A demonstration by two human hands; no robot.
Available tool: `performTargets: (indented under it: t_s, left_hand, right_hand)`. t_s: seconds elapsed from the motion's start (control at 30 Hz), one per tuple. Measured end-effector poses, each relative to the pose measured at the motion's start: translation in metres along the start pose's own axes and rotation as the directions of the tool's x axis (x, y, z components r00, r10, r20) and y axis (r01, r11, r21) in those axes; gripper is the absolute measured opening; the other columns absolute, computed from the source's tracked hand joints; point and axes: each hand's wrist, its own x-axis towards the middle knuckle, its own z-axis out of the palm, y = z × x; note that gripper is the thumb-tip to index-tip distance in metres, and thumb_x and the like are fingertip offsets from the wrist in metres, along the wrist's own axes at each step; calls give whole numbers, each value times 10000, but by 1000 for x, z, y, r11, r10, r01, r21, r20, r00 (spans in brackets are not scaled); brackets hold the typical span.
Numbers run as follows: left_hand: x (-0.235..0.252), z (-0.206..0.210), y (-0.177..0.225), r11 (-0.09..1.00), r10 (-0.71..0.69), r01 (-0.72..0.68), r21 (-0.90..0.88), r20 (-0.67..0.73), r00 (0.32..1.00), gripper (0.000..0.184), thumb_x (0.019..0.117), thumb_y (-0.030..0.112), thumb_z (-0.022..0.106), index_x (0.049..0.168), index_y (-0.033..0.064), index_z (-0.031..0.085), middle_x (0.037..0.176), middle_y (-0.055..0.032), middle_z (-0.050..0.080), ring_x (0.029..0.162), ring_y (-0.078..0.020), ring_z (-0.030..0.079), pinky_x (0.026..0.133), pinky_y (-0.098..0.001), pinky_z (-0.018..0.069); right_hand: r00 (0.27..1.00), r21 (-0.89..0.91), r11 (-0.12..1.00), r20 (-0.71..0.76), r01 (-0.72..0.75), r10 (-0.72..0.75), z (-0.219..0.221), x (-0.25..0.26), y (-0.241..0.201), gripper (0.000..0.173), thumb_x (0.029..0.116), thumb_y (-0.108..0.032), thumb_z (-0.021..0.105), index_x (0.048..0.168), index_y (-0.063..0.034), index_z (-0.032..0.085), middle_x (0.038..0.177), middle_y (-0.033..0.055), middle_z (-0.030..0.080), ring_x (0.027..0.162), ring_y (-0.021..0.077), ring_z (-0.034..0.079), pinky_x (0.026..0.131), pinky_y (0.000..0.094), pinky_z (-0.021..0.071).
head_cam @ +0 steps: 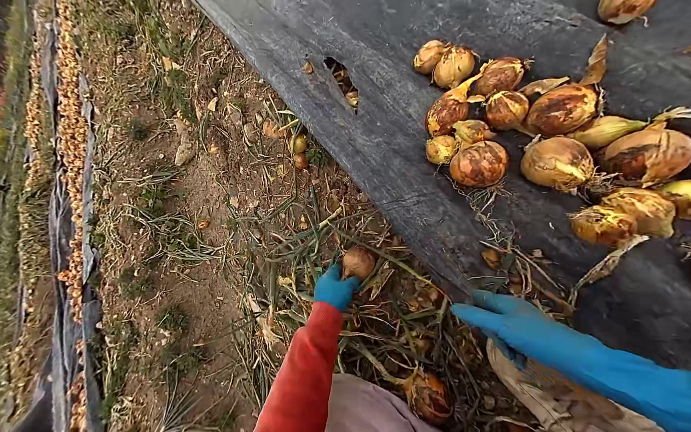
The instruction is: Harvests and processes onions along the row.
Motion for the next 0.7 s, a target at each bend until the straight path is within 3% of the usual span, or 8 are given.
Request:
performTargets:
  t_s: [0.13, 0.23, 0.3, 0.37, 0.5, 0.57, 0.63, 0.7]
  left_hand:
    - [-64, 4, 8, 938, 23, -54, -342, -93, 995, 363, 1078, 288, 559, 1176, -38, 684, 936, -160, 660, 826, -244, 595, 805, -455, 494]
    - [-125, 11, 33, 910, 375, -406, -85, -250, 893, 296, 1070, 221, 512, 1075, -10, 699, 777, -93, 669, 741, -209, 666, 741, -437, 565]
    - [-157, 23, 52, 777, 630, -604, 178, -225, 743, 260, 1038, 149, 538, 994, -25, 726, 779, -131, 709, 768, -280, 727, 733, -478, 596]
    - [-168, 29, 65, 662, 737, -656, 362, -158, 657, 201, 984, 147, 596, 889, 25, 723, 734, -116, 704, 734, -287, 736, 692, -483, 583]
    - [-157, -11, 91, 650, 651, -652, 391, 156, 743, 247, 1075, 189, 533, 1089, 36, 726, 939, -160, 746, 915, -337, 732, 815, -539, 546]
    - [-135, -32, 100, 607, 676, -580, 544, 31, 736, 219, 1065, 167, 530, 1091, 35, 704, 970, -177, 738, 945, -365, 725, 843, -556, 522]
    - [-119, -37, 101, 589, 690, -478, 652, -96, 718, 234, 1031, 133, 563, 1166, 10, 709, 1119, -218, 718, 1112, -410, 673, 963, -573, 489]
    - [-114, -26, 91, 603, 719, -507, 616, -145, 679, 209, 1023, 134, 589, 1108, -3, 723, 1096, -223, 707, 1107, -415, 664, 943, -564, 509]
  right_hand:
    - [999, -62, 997, 4, -45, 45, 1, 9, -23, 494, 1004, -508, 611, 1244, -76, 595, 691, 55, 531, 522, 175, 540, 515, 348, 514]
    - [980, -142, 984, 152, -107, 128, 9, 9, -22, 582, 969, -654, 550, 1172, -111, 598, 696, 20, 507, 522, 148, 523, 495, 318, 493]
    - [978, -35, 999, 209, 20, -12, 13, -1, -29, 570, 1006, -667, 427, 986, -128, 611, 644, -23, 490, 481, 101, 480, 446, 261, 438]
    - [982, 193, 976, 137, 104, -132, 13, -19, -47, 568, 1038, -626, 315, 833, -151, 549, 576, -39, 454, 425, 69, 437, 393, 209, 396]
    - [980, 350, 923, 58, 158, -190, 2, -29, -43, 748, 883, -882, 225, 703, -212, 505, 530, -63, 407, 388, 43, 395, 348, 192, 372]
    - [951, 293, 909, -12, 298, -308, -1, -29, -46, 745, 830, -928, 294, 738, -228, 531, 545, -70, 430, 399, 33, 402, 354, 180, 371]
    - [922, 210, 898, -76, 387, -380, -4, -27, -54, 770, 797, -960, 256, 767, -238, 521, 549, -71, 451, 405, 38, 415, 360, 190, 376]
    - [901, 215, 875, -103, 435, -422, -9, -22, -57, 768, 797, -965, 216, 728, -248, 484, 528, -81, 426, 388, 40, 409, 345, 203, 381]
